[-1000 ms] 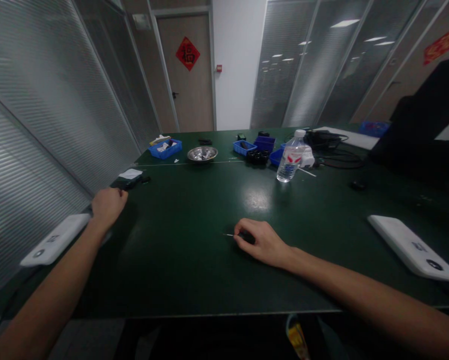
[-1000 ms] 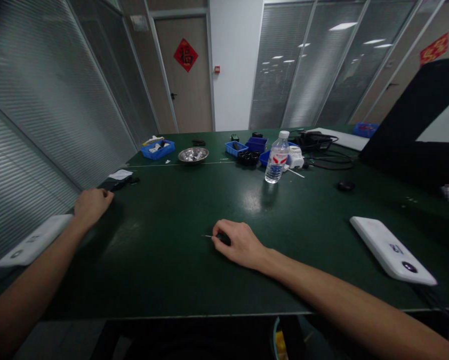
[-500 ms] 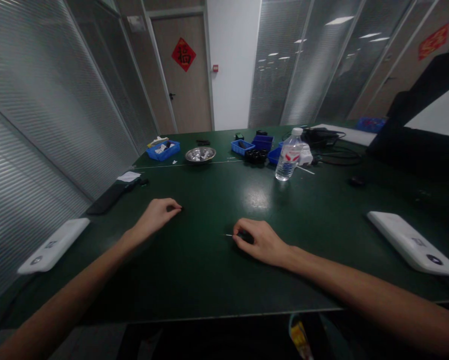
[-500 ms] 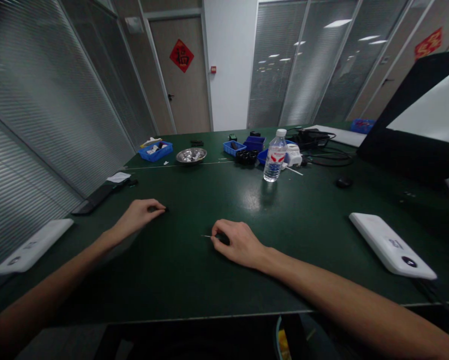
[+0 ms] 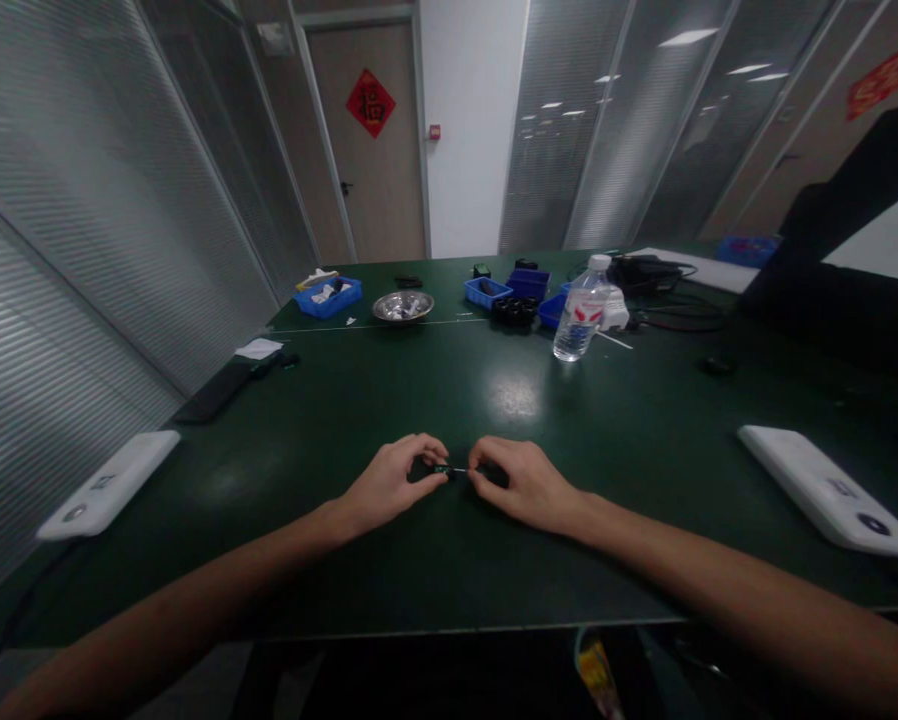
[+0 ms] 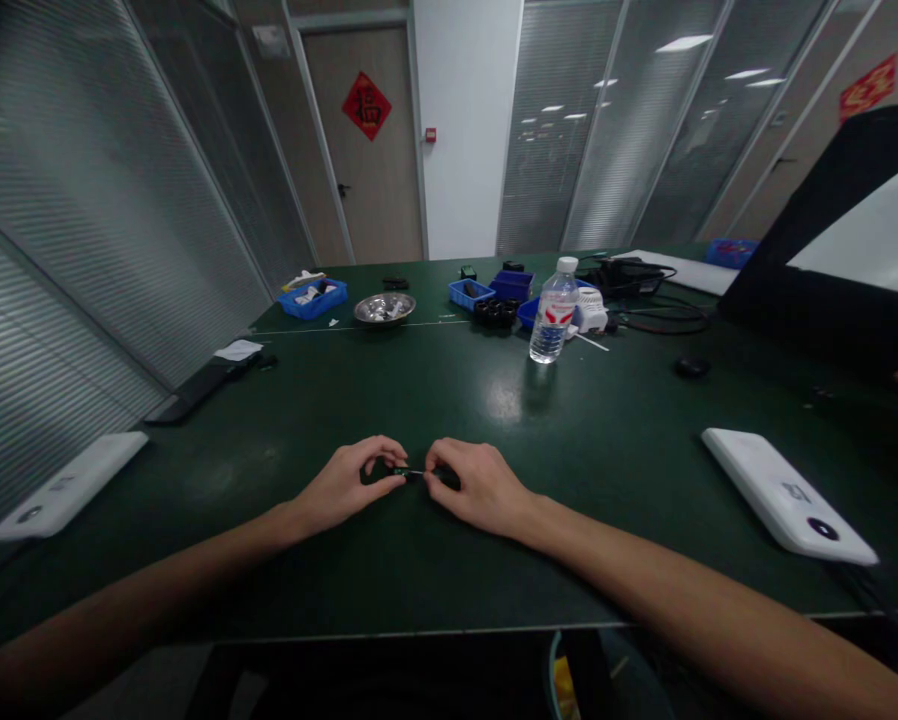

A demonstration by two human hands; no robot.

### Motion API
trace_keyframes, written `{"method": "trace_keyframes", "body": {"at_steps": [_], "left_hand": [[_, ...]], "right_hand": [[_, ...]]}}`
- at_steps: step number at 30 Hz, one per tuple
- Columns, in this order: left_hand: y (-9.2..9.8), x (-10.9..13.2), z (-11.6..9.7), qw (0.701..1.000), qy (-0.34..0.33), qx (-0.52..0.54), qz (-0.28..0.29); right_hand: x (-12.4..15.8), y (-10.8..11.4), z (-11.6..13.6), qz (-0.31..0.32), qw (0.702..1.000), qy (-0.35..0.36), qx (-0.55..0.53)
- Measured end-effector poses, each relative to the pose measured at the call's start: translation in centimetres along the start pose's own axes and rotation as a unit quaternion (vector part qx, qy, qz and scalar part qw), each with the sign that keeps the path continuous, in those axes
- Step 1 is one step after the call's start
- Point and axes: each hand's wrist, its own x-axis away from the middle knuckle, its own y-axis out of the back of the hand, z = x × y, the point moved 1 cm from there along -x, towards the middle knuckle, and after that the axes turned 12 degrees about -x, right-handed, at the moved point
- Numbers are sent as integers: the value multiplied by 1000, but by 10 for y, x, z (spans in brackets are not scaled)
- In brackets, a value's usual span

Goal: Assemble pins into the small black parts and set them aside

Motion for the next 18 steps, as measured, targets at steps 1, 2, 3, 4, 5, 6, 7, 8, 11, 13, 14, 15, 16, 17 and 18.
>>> {"method": "trace_keyframes", "body": {"at_steps": [1, 2, 3, 4, 5, 6, 7, 8, 11, 13, 14, 15, 16, 17, 18], "left_hand": [[0, 0, 0, 1000, -4, -6, 0], [0, 0, 0, 1000, -7, -12, 0], [0, 0, 0, 1000, -9, -19, 1], [0, 0, 0, 1000, -13, -26, 2], [1, 1, -1, 999, -18, -32, 4], [1, 1, -1, 999, -25, -35, 6], [2, 0, -2, 999, -32, -37, 8], [2, 0, -2, 999, -38, -37, 11], [3, 0, -2, 999, -40, -32, 17], [2, 1, -1, 999, -36, -30, 19], [2, 1, 0, 999, -35, -30, 19], [2, 1, 0, 999, -33, -30, 17], [2, 1, 0, 999, -32, -30, 16], [2, 1, 0, 999, -31, -30, 15], [2, 1, 0, 999, -31, -30, 15]], "right_hand": [[0, 0, 0, 0, 1000, -2, 3], [0, 0, 0, -1, 1000, -2, 7], [0, -1, 0, -1, 1000, -2, 10], [0, -1, 0, -1, 1000, -2, 13], [0, -1, 0, -1, 1000, -3, 15], [0, -2, 0, 1, 1000, -4, 17], [0, -2, 0, 2, 1000, -6, 18], [0, -2, 0, 4, 1000, -8, 20], [0, -1, 1, 8, 1000, -12, 21], [0, 0, 2, 8, 1000, -12, 21], [0, 0, 2, 7, 1000, -12, 22], [0, 0, 2, 6, 1000, -13, 23], [0, 0, 2, 6, 1000, -13, 23], [0, 0, 2, 7, 1000, -13, 24], [0, 0, 2, 9, 1000, -13, 23]]}}
